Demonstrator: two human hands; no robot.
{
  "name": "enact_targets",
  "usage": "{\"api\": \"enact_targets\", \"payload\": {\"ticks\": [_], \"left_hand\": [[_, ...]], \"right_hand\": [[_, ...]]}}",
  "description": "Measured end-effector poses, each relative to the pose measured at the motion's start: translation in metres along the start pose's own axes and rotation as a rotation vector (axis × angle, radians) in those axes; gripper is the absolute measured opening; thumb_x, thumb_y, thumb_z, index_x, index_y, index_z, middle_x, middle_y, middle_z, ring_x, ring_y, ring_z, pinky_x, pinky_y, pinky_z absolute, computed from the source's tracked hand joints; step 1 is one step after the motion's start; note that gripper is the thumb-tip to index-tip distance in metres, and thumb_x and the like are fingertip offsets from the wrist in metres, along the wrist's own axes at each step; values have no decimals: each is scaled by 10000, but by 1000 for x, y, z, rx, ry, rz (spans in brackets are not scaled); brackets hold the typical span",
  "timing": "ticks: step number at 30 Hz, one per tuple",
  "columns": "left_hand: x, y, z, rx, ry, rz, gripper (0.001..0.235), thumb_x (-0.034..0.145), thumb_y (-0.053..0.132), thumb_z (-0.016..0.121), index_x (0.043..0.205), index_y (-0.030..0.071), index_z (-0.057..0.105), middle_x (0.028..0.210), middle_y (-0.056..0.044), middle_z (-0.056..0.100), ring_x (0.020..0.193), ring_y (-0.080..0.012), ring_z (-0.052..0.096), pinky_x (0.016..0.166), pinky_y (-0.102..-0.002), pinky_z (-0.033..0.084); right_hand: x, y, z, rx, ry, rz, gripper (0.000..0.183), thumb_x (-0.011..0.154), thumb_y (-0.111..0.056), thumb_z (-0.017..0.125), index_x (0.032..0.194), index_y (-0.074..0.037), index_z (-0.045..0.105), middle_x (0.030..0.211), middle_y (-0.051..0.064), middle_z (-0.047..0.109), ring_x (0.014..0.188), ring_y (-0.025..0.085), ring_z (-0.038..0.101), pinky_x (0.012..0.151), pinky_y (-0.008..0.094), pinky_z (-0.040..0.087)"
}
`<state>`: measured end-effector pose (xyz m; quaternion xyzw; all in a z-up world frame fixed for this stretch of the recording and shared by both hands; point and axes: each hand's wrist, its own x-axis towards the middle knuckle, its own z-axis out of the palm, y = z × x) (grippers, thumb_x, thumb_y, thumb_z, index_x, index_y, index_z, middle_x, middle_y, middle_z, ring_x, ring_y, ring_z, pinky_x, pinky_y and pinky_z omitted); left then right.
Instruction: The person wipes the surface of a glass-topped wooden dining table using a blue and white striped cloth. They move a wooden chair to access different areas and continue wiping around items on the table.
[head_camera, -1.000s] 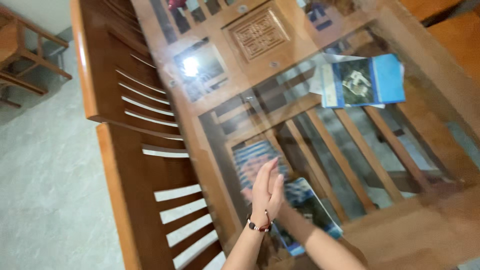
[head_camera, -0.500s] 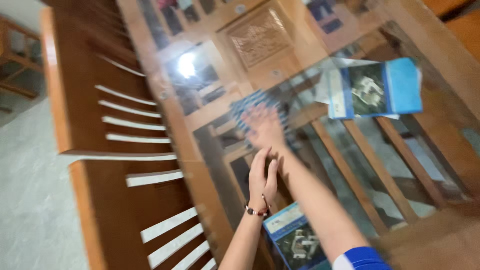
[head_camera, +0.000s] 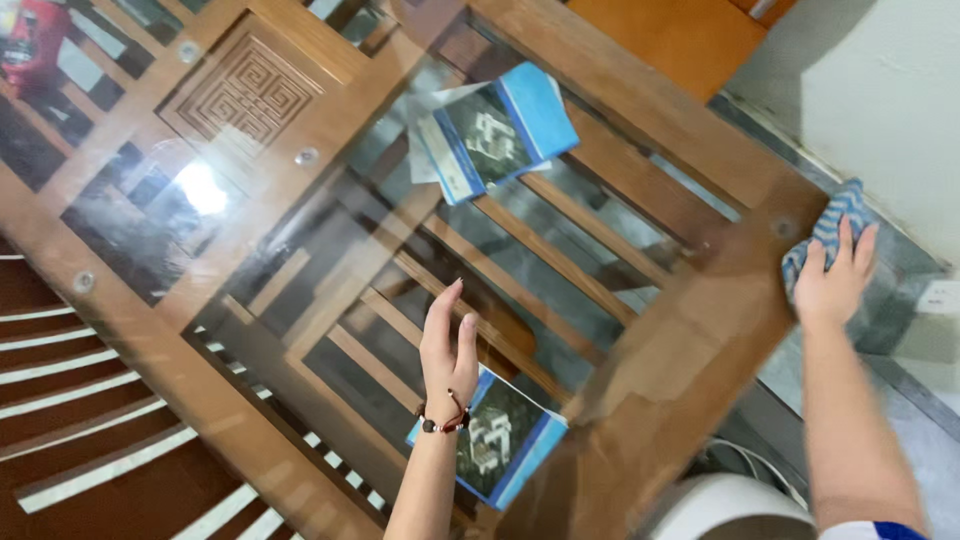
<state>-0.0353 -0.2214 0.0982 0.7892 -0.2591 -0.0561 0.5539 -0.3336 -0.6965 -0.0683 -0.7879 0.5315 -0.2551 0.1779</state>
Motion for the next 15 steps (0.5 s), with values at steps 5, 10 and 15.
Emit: {"api": "enact_targets", "payload": {"ticks": [5,10,15], "left_hand": [[-19,45,5,17,-30,113,415,1032,143,583,1430,28,555,1452,-180,609,1373,-331,571,1143,-407,439],[-47,77,-14,-51,-12,116,420,1035,144,574,1436,23,544,1446,-182,608,1350,-327,588,1116,-394,451],[-83,103,-43,-25,71,184,407,1035,125,577,1428,20,551,1419,-183,621,1334,-329,599,1125,-398,452]], "right_hand": [[-77,2,8,141,53,-56,581,1081,-260,603,1632,-204,428,1740,261,214,1598,472,206,1306,541,205],[-149,-54,8,-255,-76,-224,621,1044,-400,569,1629,-245,431,1711,170,304,1593,466,170,1262,653,84],[-222,-141,9,-160,-178,-511,648,1009,-470,491,1616,-279,371,1699,129,309,1579,440,183,1255,649,60]]}}
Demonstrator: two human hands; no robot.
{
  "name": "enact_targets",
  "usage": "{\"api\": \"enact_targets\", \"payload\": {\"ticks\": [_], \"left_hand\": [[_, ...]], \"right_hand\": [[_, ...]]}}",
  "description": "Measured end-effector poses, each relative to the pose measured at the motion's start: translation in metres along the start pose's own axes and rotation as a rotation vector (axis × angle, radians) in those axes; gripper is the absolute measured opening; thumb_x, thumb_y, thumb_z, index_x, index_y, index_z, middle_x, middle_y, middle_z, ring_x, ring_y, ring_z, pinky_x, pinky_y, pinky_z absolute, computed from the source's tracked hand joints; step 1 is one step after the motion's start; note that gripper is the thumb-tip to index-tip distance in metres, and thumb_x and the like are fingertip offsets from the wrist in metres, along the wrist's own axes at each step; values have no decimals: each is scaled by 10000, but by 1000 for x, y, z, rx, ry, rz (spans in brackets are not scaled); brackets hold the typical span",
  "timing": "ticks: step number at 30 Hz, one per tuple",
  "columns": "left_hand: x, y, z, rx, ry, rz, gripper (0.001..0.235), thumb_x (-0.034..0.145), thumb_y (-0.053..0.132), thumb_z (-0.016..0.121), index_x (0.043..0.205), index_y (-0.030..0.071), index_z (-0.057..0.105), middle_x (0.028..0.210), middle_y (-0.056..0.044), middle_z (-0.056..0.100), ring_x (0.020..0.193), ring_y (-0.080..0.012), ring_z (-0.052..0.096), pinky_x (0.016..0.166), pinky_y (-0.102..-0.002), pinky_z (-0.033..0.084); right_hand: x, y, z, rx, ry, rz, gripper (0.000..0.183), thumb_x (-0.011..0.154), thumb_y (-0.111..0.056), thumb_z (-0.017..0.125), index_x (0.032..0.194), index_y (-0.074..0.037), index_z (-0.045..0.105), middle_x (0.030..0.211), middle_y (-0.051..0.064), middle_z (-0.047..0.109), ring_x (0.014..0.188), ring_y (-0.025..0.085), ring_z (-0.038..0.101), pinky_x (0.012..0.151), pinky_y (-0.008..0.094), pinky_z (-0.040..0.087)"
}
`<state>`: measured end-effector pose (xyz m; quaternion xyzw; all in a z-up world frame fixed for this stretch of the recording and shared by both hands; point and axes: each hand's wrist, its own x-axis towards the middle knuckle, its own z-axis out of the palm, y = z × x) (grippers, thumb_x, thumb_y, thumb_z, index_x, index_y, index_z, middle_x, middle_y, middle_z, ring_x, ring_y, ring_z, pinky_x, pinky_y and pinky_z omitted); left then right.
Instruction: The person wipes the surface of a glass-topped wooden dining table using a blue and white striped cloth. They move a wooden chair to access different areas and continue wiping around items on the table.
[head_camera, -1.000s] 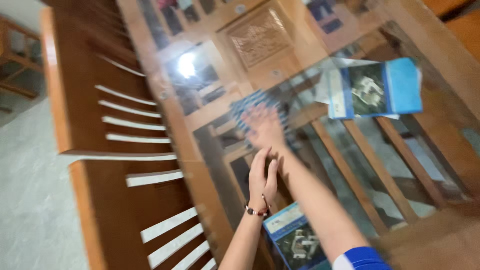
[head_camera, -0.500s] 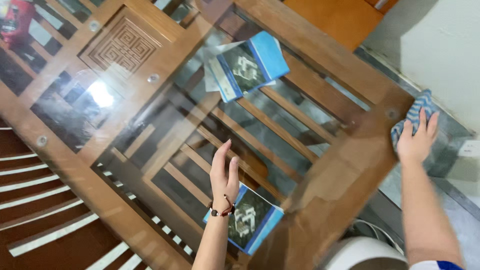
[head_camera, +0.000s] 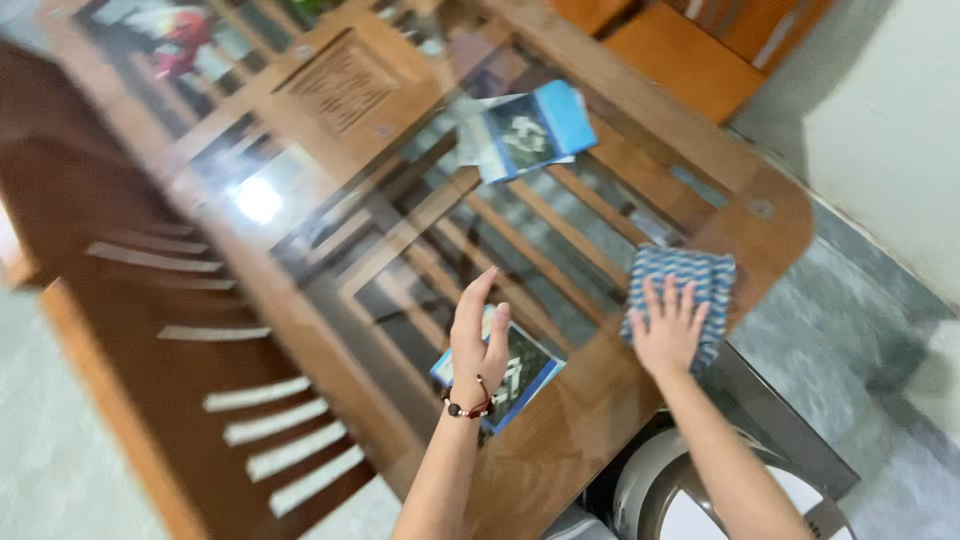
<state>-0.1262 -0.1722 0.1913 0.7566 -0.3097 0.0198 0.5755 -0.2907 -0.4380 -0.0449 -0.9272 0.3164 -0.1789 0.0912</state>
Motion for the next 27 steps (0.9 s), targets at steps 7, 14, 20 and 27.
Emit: {"api": "enact_targets", "payload": {"ticks": [7,14,20,27], "left_hand": [[-68,25,-75,196,146,-36,433,1018,150,596,1431,32,543,1440,-213,600,1343,-387,574,1125,-421,458],[-110,40,-126,-67,-36,-472,442,1013,207,621,1412,26,564,1394,-179,636,1272,-313,609,1070,-385,481],[-110,109,-241,-349,-184,-302,480,1065,251,578,1490,36,518,1451,-115,621,1338,-210,585,1103,-342,496],[-42,90,-323,219,-223,-45,442,1020,294,635,1391,60,580,1363,-159,651,1273,-332,620,1066,-412,505]], "right_hand": [[-64,-204,-20,6,-284,-464,684,896,-523,561,1527,-332,381,1648,74,297,1521,369,185,1104,772,12],[-148,-294,-17,89,-272,-718,740,938,-462,561,1580,-145,372,1655,148,294,1556,401,235,1245,627,156],[-150,-332,-25,-25,-593,-467,851,944,-621,499,1580,-86,312,1680,179,235,1484,450,268,1159,622,231],[-118,-330,-48,138,-320,-790,947,781,-679,550,1554,-186,314,1634,116,199,1490,424,160,1155,670,58]]}}
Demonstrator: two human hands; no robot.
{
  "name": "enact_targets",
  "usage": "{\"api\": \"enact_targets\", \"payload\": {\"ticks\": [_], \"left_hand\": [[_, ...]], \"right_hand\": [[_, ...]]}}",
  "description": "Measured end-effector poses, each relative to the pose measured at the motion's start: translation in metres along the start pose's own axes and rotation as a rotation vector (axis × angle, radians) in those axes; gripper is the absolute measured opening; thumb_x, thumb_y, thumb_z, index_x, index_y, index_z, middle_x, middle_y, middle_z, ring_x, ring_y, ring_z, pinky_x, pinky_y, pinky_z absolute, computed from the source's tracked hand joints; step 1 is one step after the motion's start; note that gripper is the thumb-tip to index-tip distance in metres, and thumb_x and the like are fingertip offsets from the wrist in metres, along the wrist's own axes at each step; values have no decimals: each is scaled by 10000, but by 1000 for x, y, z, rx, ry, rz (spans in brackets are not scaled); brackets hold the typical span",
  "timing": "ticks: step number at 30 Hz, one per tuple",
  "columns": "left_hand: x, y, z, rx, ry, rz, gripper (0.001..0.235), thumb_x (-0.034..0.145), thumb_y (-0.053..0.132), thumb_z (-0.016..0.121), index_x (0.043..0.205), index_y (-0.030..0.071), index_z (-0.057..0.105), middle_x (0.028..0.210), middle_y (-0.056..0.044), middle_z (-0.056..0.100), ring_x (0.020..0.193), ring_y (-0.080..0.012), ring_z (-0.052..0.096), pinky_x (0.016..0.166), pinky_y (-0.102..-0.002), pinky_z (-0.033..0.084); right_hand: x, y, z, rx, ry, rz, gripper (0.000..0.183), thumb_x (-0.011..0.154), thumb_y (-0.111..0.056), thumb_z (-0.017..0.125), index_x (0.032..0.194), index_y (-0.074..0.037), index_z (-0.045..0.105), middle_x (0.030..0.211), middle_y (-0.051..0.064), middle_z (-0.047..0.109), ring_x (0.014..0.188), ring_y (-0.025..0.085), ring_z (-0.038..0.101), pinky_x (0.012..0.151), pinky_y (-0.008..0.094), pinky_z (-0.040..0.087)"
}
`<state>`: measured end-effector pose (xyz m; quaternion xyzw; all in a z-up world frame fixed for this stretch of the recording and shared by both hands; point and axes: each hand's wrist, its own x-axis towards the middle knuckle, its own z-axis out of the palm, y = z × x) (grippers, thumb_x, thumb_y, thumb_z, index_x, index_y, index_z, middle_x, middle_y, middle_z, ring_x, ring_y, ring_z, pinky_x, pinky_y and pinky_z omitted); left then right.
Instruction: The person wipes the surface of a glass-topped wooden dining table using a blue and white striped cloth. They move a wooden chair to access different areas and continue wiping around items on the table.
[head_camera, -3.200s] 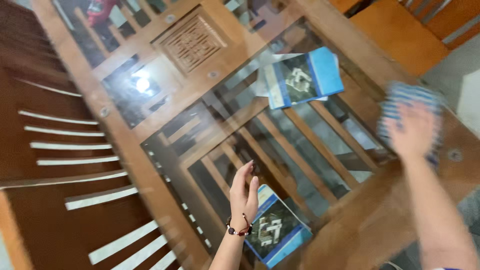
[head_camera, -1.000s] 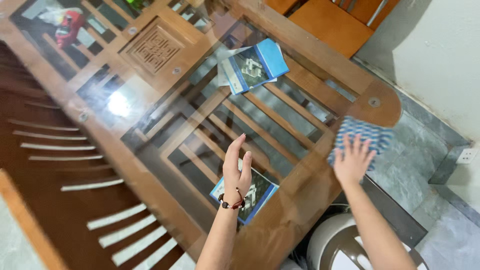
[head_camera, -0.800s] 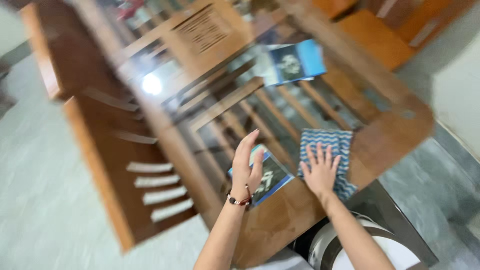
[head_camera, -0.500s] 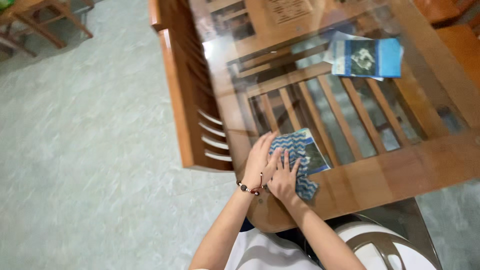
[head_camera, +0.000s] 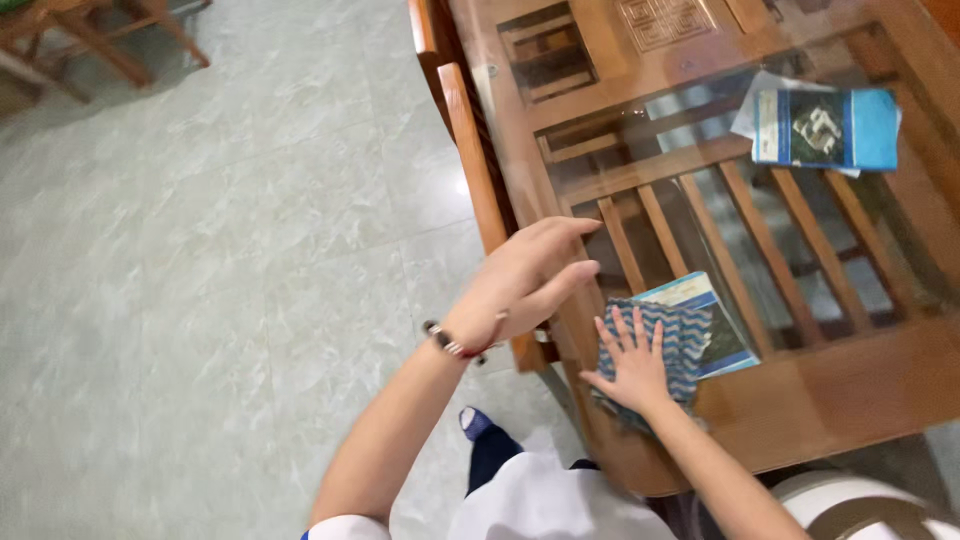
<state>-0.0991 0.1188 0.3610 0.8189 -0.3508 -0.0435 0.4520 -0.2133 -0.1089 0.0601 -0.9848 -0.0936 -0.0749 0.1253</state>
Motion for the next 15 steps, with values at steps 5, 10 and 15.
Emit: {"api": "enact_targets", "payload": {"ticks": [5,10,15], "left_hand": [[41,-68,18,144,-246,232,396,970,298,640,1296,74,627,1305,-149,653,1201,-357,617,1021,-439,502],[66,-99,43,218,-377,371,414,938,365,656,1252,95,651,1200,-115,668,1146,-328,626,978,-447,492],[110,-127,63,439,-571,414,354,903,363,669,1157,115,672,1141,-102,668,1152,-303,626,975,-449,489]], "right_hand": [[41,-17,68,47,100,232,947,910,-606,548,1637,-67,269,1707,124,246,1581,424,171,1246,673,47],[77,-5,63,561,72,355,842,994,-701,495,1581,-108,379,1637,156,366,1569,391,271,1293,623,140],[62,-2,27,-95,-499,303,1016,747,-859,530,1517,-210,396,1630,138,259,1547,393,-11,1177,684,-90]]}}
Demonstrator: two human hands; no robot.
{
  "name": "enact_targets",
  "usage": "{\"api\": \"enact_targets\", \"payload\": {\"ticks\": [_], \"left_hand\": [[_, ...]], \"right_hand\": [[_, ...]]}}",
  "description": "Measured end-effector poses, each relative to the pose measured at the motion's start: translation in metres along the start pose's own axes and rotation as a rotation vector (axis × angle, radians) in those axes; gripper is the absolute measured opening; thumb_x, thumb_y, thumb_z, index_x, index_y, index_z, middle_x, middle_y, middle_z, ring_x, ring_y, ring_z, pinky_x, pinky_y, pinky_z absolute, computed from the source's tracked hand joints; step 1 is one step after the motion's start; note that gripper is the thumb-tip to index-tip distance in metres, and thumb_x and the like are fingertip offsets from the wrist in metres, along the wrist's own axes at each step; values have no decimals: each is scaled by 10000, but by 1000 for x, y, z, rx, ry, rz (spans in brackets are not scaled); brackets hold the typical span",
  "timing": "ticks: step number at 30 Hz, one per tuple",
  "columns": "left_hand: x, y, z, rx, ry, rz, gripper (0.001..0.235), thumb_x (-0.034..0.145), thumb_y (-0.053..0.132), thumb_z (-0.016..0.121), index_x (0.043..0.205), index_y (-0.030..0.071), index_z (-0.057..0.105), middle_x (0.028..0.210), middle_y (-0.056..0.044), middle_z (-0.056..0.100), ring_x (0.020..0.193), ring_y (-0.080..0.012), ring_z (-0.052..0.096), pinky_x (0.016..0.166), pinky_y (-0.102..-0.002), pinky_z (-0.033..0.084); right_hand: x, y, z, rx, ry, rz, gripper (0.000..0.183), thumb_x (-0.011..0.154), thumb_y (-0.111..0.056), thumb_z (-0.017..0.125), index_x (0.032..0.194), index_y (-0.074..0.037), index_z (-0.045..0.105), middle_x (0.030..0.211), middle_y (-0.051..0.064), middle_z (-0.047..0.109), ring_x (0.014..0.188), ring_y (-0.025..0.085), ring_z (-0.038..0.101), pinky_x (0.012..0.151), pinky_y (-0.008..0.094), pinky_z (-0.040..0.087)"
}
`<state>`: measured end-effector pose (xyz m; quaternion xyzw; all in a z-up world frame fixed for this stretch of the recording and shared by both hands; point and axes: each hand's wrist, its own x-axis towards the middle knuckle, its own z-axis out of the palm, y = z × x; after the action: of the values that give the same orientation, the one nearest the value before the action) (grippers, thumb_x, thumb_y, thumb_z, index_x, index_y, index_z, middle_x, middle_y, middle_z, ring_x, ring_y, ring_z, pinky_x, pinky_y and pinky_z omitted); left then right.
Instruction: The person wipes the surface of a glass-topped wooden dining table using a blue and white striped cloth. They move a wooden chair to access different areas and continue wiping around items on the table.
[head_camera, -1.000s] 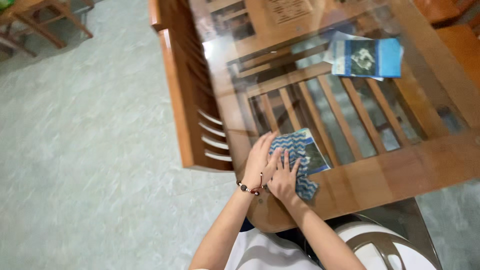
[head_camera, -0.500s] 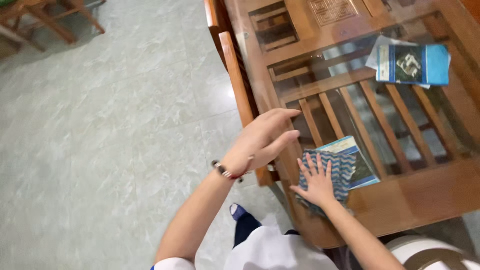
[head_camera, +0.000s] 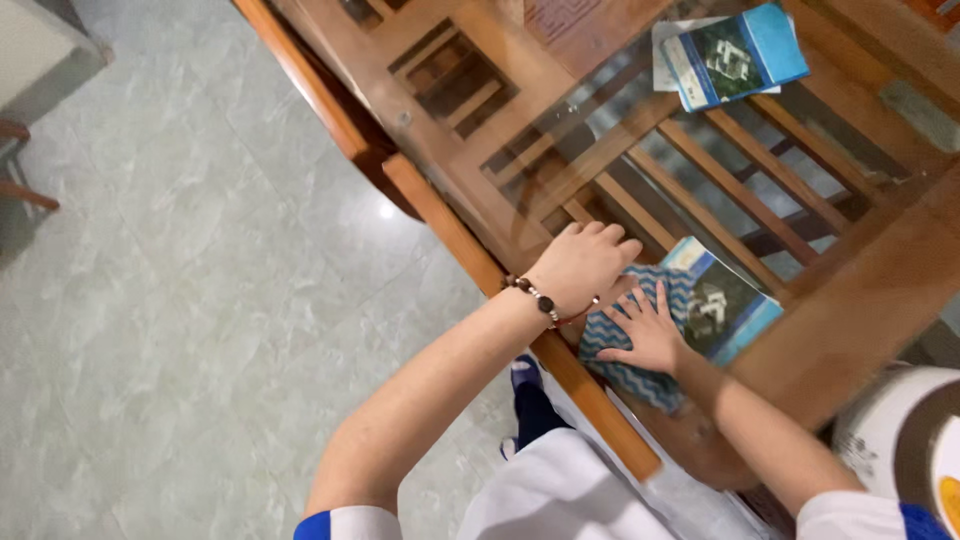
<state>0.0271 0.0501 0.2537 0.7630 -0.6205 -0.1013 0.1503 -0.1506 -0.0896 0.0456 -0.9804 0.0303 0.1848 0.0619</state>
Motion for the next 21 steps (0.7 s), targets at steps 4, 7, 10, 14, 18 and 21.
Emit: {"api": "enact_targets", "payload": {"ticks": [4,7,10,14,18,21], "left_hand": [[32,-53,6,154,-251,-39,377,866,333,677,1181,128,660,1182,-123,655,1163,-312,614,960,-472,485],[57,-101,-5,219,-255,-41,378,882,339,671,1191,120,656,1214,-149,651,1182,-328,610,977,-486,485],[63,-161,-27,139,-237,-44,487,845,430,699,1190,92,639,1196,-176,650,1157,-365,611,951,-510,487],[60,-219,-45,97,-200,-88,461,901,436,678,1192,81,636,1162,-187,674,1108,-388,648,919,-510,522],[65,-256,-70,58,-228,-72,461,867,447,692,1173,105,649,1137,-178,680,1098,-392,648,919,-511,516],[50,-280,-90,-3,-236,-8,474,877,419,681,1233,107,643,1149,-189,674,1097,-400,649,923,-506,521]], "right_hand": [[56,-24,-13,-3,-12,91,1063,777,-886,484,1587,-220,309,1651,122,243,1583,400,-65,1174,728,-95],[91,-42,-30,51,124,44,1177,735,-884,519,1606,-180,157,1674,112,117,1524,428,-73,1120,746,-105],[110,-55,-40,107,33,73,1216,747,-873,553,1614,-188,46,1703,98,1,1537,427,-96,1134,737,-98],[140,-81,-45,183,86,155,1227,727,-836,604,1622,-183,78,1710,79,-3,1554,415,-80,1154,745,-72],[195,-96,-66,202,105,226,1244,709,-824,637,1618,-186,75,1708,85,-20,1550,427,-95,1143,753,-68],[237,-112,-77,234,174,259,1236,711,-805,650,1628,-186,97,1712,85,2,1554,427,-92,1140,759,-67]]}}
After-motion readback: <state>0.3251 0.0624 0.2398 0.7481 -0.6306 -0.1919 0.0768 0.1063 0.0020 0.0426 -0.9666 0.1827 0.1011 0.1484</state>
